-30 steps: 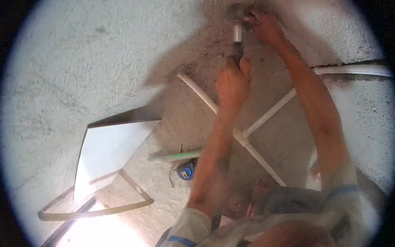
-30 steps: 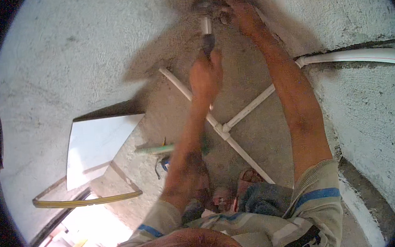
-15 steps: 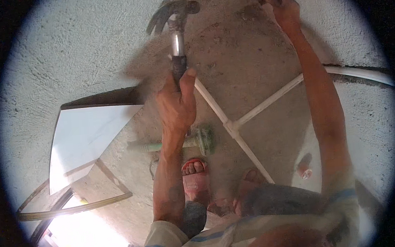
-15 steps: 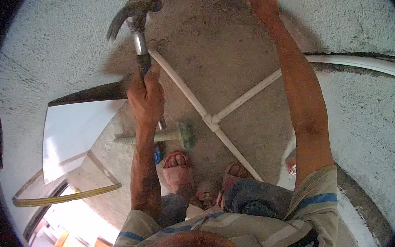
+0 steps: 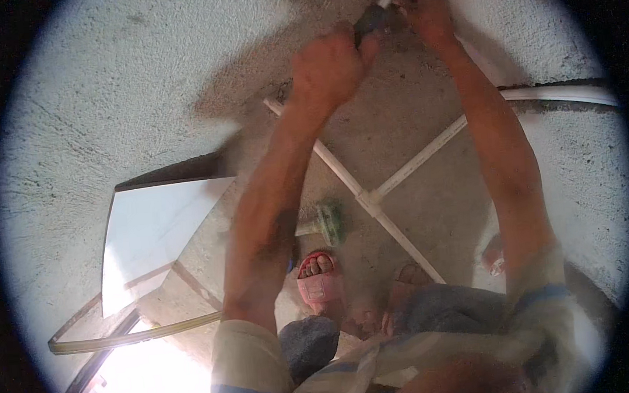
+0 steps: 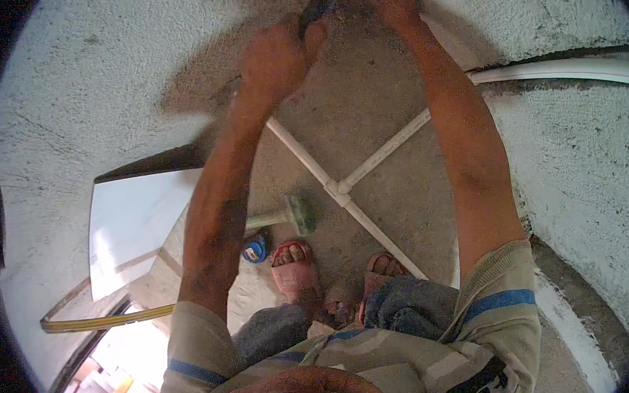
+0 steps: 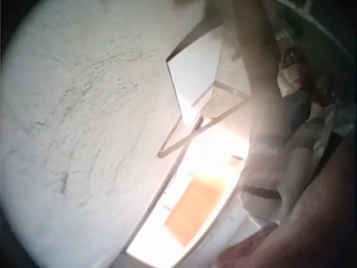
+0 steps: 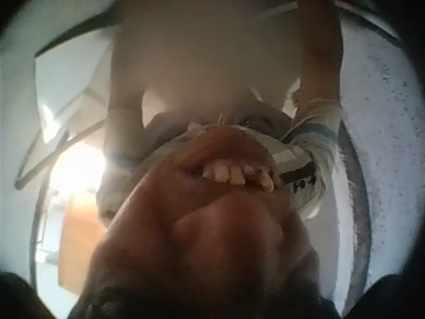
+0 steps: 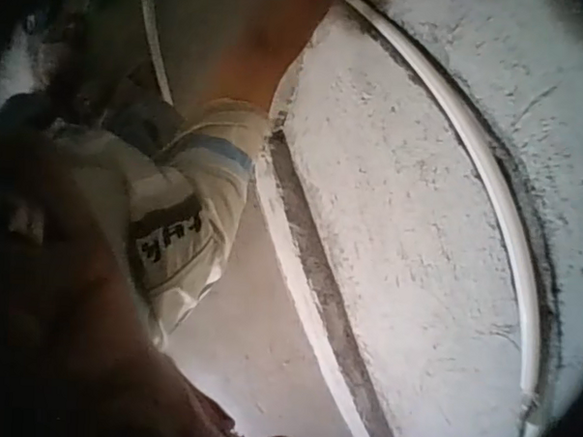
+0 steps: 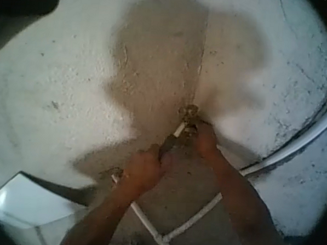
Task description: The recorder is hammering nails into a wall, measuring, and then fitting a panel.
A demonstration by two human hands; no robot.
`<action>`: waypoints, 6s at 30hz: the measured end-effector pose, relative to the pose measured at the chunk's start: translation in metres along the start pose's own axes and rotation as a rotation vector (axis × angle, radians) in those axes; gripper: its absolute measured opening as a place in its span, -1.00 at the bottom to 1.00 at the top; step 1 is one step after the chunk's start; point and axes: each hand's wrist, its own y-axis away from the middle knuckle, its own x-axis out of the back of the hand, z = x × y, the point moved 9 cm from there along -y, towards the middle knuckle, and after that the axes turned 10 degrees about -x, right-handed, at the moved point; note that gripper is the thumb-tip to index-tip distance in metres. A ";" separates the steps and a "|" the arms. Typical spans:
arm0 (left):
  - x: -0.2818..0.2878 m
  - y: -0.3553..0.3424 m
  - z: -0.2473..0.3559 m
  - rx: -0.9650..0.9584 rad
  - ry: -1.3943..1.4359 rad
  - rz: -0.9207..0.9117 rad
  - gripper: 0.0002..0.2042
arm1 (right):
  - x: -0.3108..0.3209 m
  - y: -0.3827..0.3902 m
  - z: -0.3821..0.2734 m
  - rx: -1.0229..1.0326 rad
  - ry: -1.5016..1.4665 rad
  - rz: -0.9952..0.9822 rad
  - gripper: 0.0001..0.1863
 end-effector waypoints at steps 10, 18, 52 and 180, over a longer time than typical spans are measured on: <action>0.064 0.100 -0.050 0.335 0.390 0.062 -0.67 | 0.008 0.000 -0.020 -0.199 -0.043 -0.092 -0.67; 0.034 0.136 -0.066 0.404 0.344 -0.091 -0.63 | -0.012 -0.012 -0.011 -0.033 0.171 -0.114 -0.66; 0.001 -0.016 -0.002 -0.037 0.155 0.128 -0.55 | -0.043 -0.011 0.039 -0.684 -1.380 -0.247 -0.86; -0.213 -0.044 0.039 -0.657 0.355 -0.209 -0.38 | 0.276 0.531 -0.125 -1.950 -0.527 -0.232 -0.40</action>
